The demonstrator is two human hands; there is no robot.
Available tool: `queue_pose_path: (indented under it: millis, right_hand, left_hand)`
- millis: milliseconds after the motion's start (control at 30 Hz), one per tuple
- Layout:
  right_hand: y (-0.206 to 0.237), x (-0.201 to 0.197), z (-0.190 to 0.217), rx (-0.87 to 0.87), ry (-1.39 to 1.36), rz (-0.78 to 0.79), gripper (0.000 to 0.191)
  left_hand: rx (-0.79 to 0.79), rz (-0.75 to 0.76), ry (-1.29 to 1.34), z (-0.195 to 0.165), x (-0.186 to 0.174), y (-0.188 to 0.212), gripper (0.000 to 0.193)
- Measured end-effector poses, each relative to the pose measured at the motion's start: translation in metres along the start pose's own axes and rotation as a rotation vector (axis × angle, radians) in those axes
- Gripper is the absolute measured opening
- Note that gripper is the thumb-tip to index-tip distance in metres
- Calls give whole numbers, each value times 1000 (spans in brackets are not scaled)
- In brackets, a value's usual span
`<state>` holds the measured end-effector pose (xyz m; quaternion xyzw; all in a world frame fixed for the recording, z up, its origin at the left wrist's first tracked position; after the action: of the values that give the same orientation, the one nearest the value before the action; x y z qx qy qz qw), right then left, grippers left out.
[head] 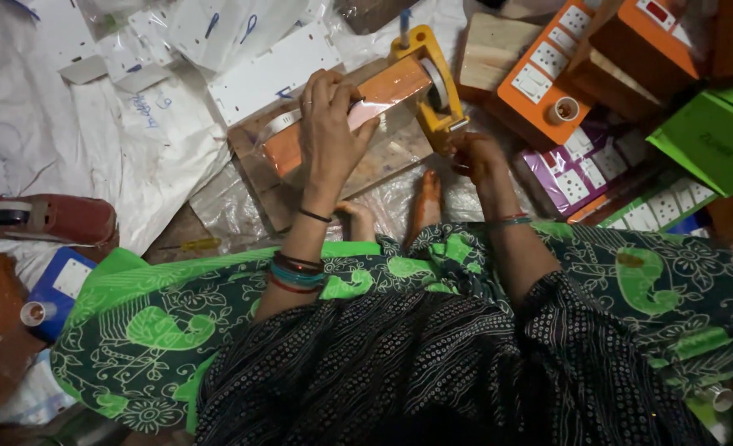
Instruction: The person sits on the floor and wraps small white electrical components in clear plastic bags using a handheld tape dispenser. They pick up a component, place it in a bag, seal the bag with tape, and set it aside, repeating this process for multiple items.
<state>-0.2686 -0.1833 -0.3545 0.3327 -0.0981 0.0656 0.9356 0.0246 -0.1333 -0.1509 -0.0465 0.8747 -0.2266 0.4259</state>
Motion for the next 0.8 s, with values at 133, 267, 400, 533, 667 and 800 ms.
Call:
queue_pose_path:
  millis: [133, 267, 400, 533, 667, 800]
  right_hand:
    - [6, 1, 14, -173, 169, -125, 6]
    - [3, -9, 18, -238, 154, -155, 18]
    - [-7, -4, 1, -150, 489, -108, 10]
    - [-9, 20, -6, -154, 175, -7, 12]
    - [23, 33, 46, -435, -1, -11, 12]
    - [74, 95, 93, -757, 126, 121, 10]
  left_hand:
    - [42, -8, 1, -4, -2, 1, 38]
    - [24, 13, -35, -5, 0, 4, 38]
    - [74, 3, -88, -8, 0, 8, 38]
    - [47, 1, -144, -3, 2, 6, 50]
    - [52, -2, -148, 0, 2, 7, 72]
    - [16, 16, -103, 4, 3, 12, 79]
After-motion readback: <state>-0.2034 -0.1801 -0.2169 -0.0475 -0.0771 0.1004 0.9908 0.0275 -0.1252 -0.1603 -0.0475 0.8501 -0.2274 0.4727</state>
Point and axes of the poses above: each hand's wrist, its own y-axis away from the middle knuckle, its own x-axis out of the palm, z = x × y, the point moved 6 cm from there along -y, towards the middle knuckle, and after that the axes turned 12 degrees about z, right-handed, at the moved point
